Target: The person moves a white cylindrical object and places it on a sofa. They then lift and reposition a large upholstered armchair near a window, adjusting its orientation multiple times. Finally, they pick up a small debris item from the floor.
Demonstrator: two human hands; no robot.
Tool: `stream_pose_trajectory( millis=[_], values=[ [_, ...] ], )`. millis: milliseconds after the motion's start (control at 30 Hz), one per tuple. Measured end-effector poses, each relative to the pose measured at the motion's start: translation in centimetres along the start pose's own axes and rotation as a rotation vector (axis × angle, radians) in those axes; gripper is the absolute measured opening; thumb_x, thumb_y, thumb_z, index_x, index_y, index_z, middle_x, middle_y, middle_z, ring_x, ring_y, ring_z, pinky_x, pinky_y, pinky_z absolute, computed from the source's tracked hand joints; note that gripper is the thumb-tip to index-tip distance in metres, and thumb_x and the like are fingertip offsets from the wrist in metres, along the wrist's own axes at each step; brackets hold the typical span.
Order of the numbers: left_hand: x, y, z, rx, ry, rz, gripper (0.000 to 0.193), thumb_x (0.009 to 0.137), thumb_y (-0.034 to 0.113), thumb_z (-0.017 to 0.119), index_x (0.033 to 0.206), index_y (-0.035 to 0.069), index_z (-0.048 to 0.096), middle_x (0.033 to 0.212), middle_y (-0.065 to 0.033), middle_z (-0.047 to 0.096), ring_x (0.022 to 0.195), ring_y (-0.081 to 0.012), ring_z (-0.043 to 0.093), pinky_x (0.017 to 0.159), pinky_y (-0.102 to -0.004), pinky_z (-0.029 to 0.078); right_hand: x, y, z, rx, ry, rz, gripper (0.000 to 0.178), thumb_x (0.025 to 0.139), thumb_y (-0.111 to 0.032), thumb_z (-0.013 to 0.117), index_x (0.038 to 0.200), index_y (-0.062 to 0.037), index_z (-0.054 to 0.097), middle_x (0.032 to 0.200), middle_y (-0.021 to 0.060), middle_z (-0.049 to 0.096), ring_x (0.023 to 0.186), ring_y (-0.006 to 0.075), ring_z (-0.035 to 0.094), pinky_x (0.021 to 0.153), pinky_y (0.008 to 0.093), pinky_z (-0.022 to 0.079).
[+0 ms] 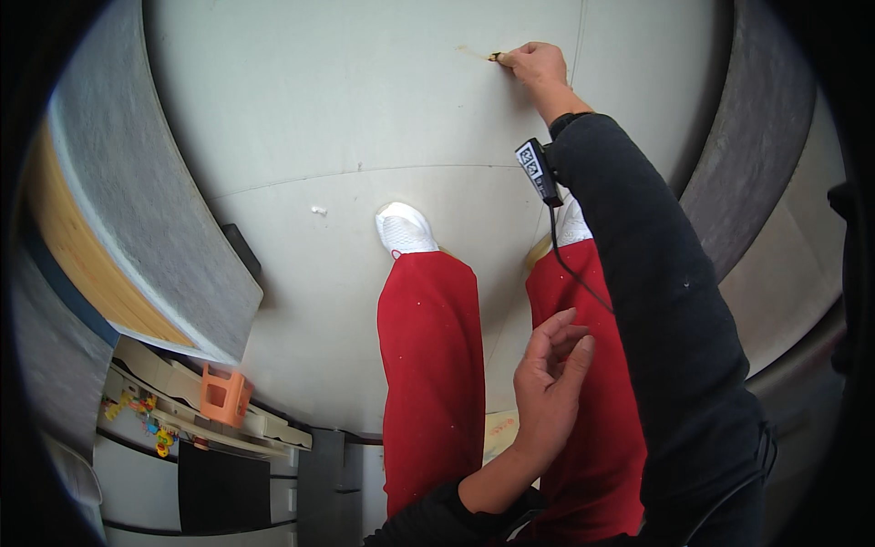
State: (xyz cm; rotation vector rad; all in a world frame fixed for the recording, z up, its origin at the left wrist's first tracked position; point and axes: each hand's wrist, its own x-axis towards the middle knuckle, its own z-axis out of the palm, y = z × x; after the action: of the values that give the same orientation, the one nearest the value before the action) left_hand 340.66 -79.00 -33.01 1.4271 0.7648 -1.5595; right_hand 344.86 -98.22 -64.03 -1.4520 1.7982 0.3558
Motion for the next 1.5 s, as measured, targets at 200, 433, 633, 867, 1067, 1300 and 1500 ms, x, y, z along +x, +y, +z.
stream_pose_trajectory(
  millis=[200, 433, 633, 867, 1067, 1300, 1500],
  values=[
    [0.0, 0.0, 0.4, 0.035, 0.014, -0.015, 0.035, 0.089, 0.013, 0.054, 0.122, 0.002, 0.046, 0.106, -0.0093, 0.057, 0.097, -0.0145, 0.055, 0.078, -0.0273, 0.047, -0.5, 0.0, -0.4, 0.033, -0.040, 0.019, 0.022, 0.068, -0.038, 0.071, 0.071, -0.0170, 0.065, 0.073, -0.0035, 0.064, 0.078, 0.0123, 0.055, 0.091, 0.0465, 0.021],
    [0.1, -0.4, 0.0, 0.007, 0.018, -0.019, 0.034, 0.089, 0.013, 0.055, 0.120, 0.001, 0.047, 0.106, -0.0100, 0.057, 0.096, -0.0147, 0.055, 0.077, -0.0274, 0.047, -0.5, 0.4, -0.6, 0.076, -0.053, -0.023, 0.021, 0.069, -0.032, 0.071, 0.069, -0.0124, 0.064, 0.068, -0.0030, 0.062, 0.066, 0.0100, 0.053, 0.079, 0.0357, 0.034],
    [0.0, 0.0, -0.8, -0.036, 0.019, -0.030, 0.032, 0.090, 0.012, 0.054, 0.120, 0.002, 0.048, 0.105, -0.0104, 0.058, 0.096, -0.0149, 0.056, 0.076, -0.0277, 0.047, 0.8, 0.8, 0.2, 0.138, -0.094, -0.031, 0.018, 0.070, -0.019, 0.072, 0.066, -0.0050, 0.062, 0.064, 0.0014, 0.060, 0.057, 0.0096, 0.050, 0.053, 0.0244, 0.040],
    [-0.4, 0.8, -1.1, -0.121, -0.005, -0.068, 0.033, 0.089, 0.011, 0.056, 0.119, 0.002, 0.048, 0.101, -0.0077, 0.058, 0.092, -0.0120, 0.056, 0.078, -0.0253, 0.046, -0.8, -1.0, -0.2, 0.039, -0.090, -0.096, 0.022, 0.072, -0.026, 0.070, 0.066, -0.0061, 0.063, 0.066, 0.0041, 0.063, 0.060, 0.0124, 0.055, 0.059, 0.0271, 0.043],
    [-0.1, 1.1, -1.2, -0.203, 0.024, -0.028, 0.032, 0.089, 0.010, 0.055, 0.119, 0.000, 0.047, 0.101, -0.0078, 0.057, 0.092, -0.0121, 0.056, 0.078, -0.0247, 0.046, -2.6, -5.2, 4.1, -0.016, -0.087, -0.184, 0.032, 0.070, -0.040, 0.070, 0.065, -0.0096, 0.064, 0.066, 0.0018, 0.062, 0.068, 0.0140, 0.056, 0.073, 0.0390, 0.043],
    [0.1, 0.8, -1.5, -0.078, 0.012, -0.050, 0.032, 0.090, 0.012, 0.053, 0.119, 0.002, 0.047, 0.104, -0.0089, 0.057, 0.096, -0.0156, 0.057, 0.076, -0.0274, 0.048, -0.2, 1.2, -1.2, 0.067, -0.011, -0.160, 0.021, 0.071, -0.022, 0.074, 0.070, -0.0043, 0.063, 0.065, 0.0012, 0.060, 0.059, 0.0092, 0.051, 0.057, 0.0234, 0.043],
    [-0.1, 1.1, -2.0, -0.060, 0.003, -0.062, 0.031, 0.090, 0.013, 0.053, 0.119, 0.002, 0.047, 0.104, -0.0086, 0.057, 0.095, -0.0163, 0.057, 0.076, -0.0279, 0.048, 0.6, 1.8, -0.4, 0.039, -0.071, -0.088, 0.019, 0.070, -0.019, 0.075, 0.070, -0.0053, 0.062, 0.067, 0.0011, 0.061, 0.059, 0.0097, 0.051, 0.057, 0.0253, 0.042]
  ],
)
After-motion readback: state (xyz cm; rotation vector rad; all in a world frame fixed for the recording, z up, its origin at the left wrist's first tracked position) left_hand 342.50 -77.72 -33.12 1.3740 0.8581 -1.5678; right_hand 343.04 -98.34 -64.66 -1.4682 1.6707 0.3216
